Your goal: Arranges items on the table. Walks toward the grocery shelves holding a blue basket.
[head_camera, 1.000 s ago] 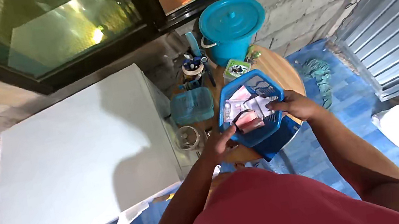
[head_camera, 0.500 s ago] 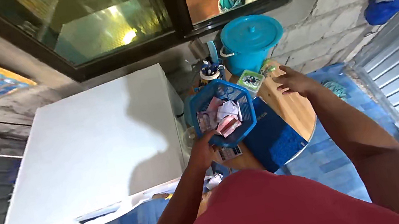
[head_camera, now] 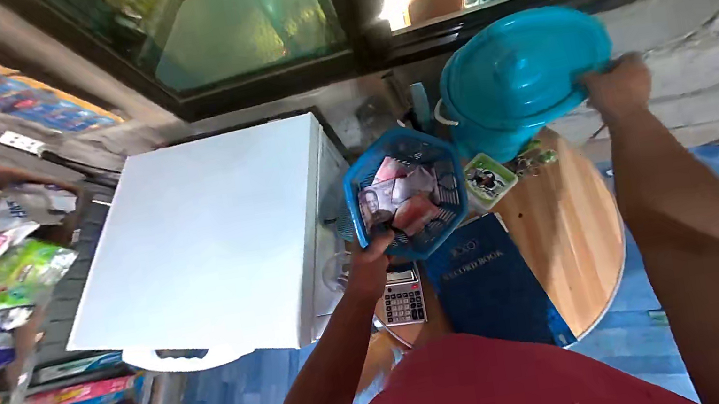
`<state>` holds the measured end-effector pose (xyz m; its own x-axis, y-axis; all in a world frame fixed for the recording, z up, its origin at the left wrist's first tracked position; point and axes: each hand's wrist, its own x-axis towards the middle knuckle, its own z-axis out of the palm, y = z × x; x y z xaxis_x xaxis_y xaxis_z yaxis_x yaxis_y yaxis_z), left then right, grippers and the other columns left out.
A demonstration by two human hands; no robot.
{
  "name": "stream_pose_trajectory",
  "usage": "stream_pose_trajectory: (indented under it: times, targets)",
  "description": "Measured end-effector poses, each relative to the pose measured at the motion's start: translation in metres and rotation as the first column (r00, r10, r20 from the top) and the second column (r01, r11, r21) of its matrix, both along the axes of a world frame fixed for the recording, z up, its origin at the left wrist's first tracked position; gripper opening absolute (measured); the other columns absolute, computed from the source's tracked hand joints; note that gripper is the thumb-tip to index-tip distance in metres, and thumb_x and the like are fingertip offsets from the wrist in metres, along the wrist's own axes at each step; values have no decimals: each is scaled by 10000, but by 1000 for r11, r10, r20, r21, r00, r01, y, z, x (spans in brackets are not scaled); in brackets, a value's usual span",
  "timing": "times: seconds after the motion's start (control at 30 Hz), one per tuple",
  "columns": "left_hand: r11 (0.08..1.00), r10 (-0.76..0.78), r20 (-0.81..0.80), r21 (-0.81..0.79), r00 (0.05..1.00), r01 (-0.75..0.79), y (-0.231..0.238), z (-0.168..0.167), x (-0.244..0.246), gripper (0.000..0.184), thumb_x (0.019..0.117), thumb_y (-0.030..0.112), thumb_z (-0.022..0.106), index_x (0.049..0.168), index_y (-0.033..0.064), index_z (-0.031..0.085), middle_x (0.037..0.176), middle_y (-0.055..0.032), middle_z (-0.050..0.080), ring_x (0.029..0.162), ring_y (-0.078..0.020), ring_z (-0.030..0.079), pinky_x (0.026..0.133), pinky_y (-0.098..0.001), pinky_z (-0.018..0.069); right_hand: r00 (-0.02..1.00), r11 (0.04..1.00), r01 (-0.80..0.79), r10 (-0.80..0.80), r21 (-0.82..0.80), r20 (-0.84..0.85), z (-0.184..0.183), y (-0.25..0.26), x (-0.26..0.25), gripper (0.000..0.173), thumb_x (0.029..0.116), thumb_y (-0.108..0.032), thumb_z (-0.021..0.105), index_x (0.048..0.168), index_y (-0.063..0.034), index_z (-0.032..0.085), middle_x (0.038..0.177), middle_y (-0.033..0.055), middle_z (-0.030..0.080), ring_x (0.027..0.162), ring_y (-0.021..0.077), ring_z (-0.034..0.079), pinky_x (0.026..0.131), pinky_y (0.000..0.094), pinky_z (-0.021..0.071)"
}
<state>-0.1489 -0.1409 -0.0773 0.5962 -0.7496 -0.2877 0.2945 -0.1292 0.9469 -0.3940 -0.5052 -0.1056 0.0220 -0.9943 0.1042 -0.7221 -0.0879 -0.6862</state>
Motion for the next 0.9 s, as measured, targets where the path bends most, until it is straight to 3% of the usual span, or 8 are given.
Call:
stream_pose_trajectory:
  times: [0.23,0.33,0.4,0.5,0.6,0.7,0.8,0.9]
  targets:
    - [991,92,-65,102,994,-85,-81,15,-2,220,1032,30,491,1250,12,518,993,-91,664,835,-172,677,749,-357,594,730,978,192,-195,77,656,11,-11,-94,528,906,-172,641,1384,-64,444,1167,66,605,928,125,656,790,359,587]
    - [999,29,102,29,994,-32,-147,19,0,376,1044,74,492,1412,42,423,1099,-125,658,876,-189,694,744,-374,614,569,972,236,-157,23,807,4,22,-128,375,906,-55,609,1250,-96,467,1110,-2,604,956,103,664,839,354,603]
    - [1000,-19,321,-6,947,22,-196,18,-1,681,1023,51,534,1617,129,211,1361,-175,579,1094,-223,649,898,-413,570,519,964,265,-150,9,842,-4,46,-145,333,917,-25,592,1210,-123,467,1087,-27,609,962,99,668,849,356,607]
    - [991,-112,721,34,684,126,-257,11,-4,906,934,-25,595,1652,88,54,1622,-255,309,1433,-329,445,1143,-454,438,509,957,291,-153,-3,847,-18,81,-167,299,906,-1,580,1149,-140,475,1040,-53,619,917,77,667,827,334,604]
    - [970,-238,898,205,370,129,-286,5,-20,943,900,77,753,1647,114,179,1559,-327,337,1328,-461,511,1047,-521,507,485,943,330,-200,34,851,-28,115,-182,281,895,27,559,1108,-137,477,992,-52,620,877,76,670,797,322,611]
    - [936,-346,927,332,143,114,-300,-4,-30,1013,804,-40,757,1640,235,255,1586,-300,303,1305,-486,523,930,-536,571,464,928,370,-217,35,859,-39,138,-195,276,890,61,534,1065,-144,476,933,-76,642,830,56,681,768,290,615]
    - [941,-318,948,314,20,124,-305,-8,-28,993,783,-99,724,1619,247,316,1595,-294,306,1389,-493,449,957,-539,560,477,923,385,-211,13,853,-49,151,-207,280,867,62,528,1038,-155,481,920,-93,650,827,45,682,768,276,610]
    - [952,-292,955,284,56,115,-305,-2,-24,1026,753,-118,733,1621,238,316,1606,-277,297,1393,-486,443,960,-534,558,476,912,410,-226,13,850,-50,154,-209,282,866,76,527,1020,-155,476,893,-100,641,813,37,676,764,268,606]
